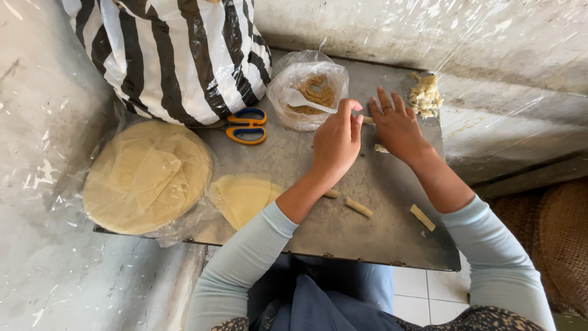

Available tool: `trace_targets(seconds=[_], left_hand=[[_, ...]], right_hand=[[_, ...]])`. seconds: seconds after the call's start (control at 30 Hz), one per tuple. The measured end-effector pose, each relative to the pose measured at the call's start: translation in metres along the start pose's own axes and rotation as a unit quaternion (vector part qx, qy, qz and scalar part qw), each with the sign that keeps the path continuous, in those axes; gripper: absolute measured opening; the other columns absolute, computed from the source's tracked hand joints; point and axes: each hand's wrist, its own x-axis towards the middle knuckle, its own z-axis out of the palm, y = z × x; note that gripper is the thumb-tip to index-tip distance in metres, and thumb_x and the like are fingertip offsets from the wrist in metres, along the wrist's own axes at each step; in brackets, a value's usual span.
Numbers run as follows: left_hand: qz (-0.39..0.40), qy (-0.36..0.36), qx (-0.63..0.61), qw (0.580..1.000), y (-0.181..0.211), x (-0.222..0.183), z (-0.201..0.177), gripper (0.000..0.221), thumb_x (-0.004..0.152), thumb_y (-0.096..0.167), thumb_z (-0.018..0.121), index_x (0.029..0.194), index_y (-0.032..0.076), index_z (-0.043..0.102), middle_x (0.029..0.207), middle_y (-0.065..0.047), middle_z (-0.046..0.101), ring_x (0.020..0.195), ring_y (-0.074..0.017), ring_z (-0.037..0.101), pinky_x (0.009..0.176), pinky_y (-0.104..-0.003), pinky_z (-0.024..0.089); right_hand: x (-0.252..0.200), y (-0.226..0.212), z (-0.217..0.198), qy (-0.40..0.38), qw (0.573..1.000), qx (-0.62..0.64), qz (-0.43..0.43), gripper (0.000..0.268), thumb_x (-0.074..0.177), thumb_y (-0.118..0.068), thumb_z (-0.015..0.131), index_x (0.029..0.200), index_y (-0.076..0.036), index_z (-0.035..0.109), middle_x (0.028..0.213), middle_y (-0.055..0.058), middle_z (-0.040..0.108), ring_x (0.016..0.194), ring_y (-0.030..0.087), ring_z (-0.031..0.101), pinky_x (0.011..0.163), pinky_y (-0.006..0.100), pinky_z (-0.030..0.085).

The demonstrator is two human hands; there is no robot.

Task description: The person prepares spring rolls by placing a spoonful of filling onto small dough sheets, rolling them into cylinders, and stacking the completed rolls.

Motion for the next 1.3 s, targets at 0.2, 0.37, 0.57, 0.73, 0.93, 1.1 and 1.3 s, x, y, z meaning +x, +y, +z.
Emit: trace_targets(seconds=[0.2, 0.37, 0.57, 0.73, 0.93, 1.1, 1.3], left_hand=[[0.034, -0.047, 0.006, 0.998, 0.003, 0.000, -0.007, 0.018, 0.099, 0.015, 0.064, 0.114, 0.010, 0.054, 0.080, -0.008, 0.070, 0.078, -0.0300, 0.070, 0.069, -0.045, 0.051], [0.084, -0.177, 0.013, 0.981, 0.004, -0.003, -0.016, 0.025, 0.091, 0.022, 0.073, 0.106, 0.010, 0.058, 0.086, -0.008, 0.073, 0.083, -0.0295, 0.071, 0.069, -0.044, 0.051], [0.139, -0.313, 0.181, 0.922, 0.013, -0.039, -0.047, 0.050, 0.067, 0.026, 0.086, 0.107, 0.008, 0.062, 0.106, -0.012, 0.067, 0.105, -0.0346, 0.062, 0.083, -0.048, 0.049], [0.094, -0.379, 0.177, 0.903, 0.009, -0.068, -0.066, 0.043, 0.071, 0.029, 0.089, 0.100, 0.009, 0.062, 0.114, -0.011, 0.061, 0.110, -0.0330, 0.059, 0.088, -0.046, 0.050], [0.093, -0.369, 0.128, 0.916, 0.002, -0.079, -0.072, 0.040, 0.073, 0.012, 0.085, 0.105, 0.011, 0.061, 0.110, -0.011, 0.061, 0.104, -0.0343, 0.059, 0.087, -0.044, 0.049], [0.077, -0.295, 0.079, 0.949, -0.003, -0.088, -0.081, 0.031, 0.085, 0.000, 0.075, 0.110, 0.010, 0.059, 0.110, -0.012, 0.063, 0.107, -0.0346, 0.061, 0.092, -0.044, 0.049], [0.155, -0.298, 0.015, 0.942, 0.016, -0.094, -0.038, 0.034, 0.080, 0.006, 0.076, 0.108, 0.008, 0.057, 0.103, -0.011, 0.063, 0.103, -0.0341, 0.063, 0.089, -0.046, 0.049]], right_hand=[[0.002, 0.029, -0.005, 0.031, 0.973, 0.226, -0.012, 0.066, 0.089, 0.006, 0.057, 0.153, -0.004, 0.046, 0.154, 0.021, 0.048, 0.139, 0.040, 0.047, 0.113, 0.054, 0.041], [-0.018, 0.010, -0.034, 0.061, 0.934, 0.351, -0.014, 0.050, 0.091, -0.011, 0.073, 0.138, -0.007, 0.057, 0.127, 0.019, 0.065, 0.118, 0.033, 0.062, 0.099, 0.046, 0.050], [-0.047, 0.010, -0.072, 0.098, 0.911, 0.398, 0.048, 0.036, 0.097, -0.010, 0.067, 0.132, -0.008, 0.062, 0.111, 0.014, 0.070, 0.100, 0.028, 0.071, 0.086, 0.040, 0.057], [-0.078, -0.002, -0.072, 0.122, 0.945, 0.277, -0.120, 0.041, 0.087, -0.018, 0.074, 0.125, -0.006, 0.065, 0.114, 0.015, 0.069, 0.105, 0.037, 0.066, 0.089, 0.045, 0.053], [-0.128, -0.009, -0.101, 0.058, 0.916, 0.397, -0.005, 0.038, 0.096, -0.024, 0.065, 0.131, -0.009, 0.062, 0.120, 0.014, 0.067, 0.099, 0.029, 0.070, 0.086, 0.041, 0.057], [-0.203, -0.024, -0.127, -0.165, 0.895, 0.370, 0.186, 0.044, 0.089, -0.032, 0.068, 0.131, -0.019, 0.064, 0.117, 0.007, 0.070, 0.088, 0.025, 0.074, 0.079, 0.038, 0.060], [-0.203, -0.039, -0.100, -0.048, 0.883, 0.443, 0.150, 0.039, 0.094, -0.026, 0.068, 0.130, -0.013, 0.066, 0.116, 0.009, 0.071, 0.098, 0.021, 0.071, 0.081, 0.036, 0.058]])
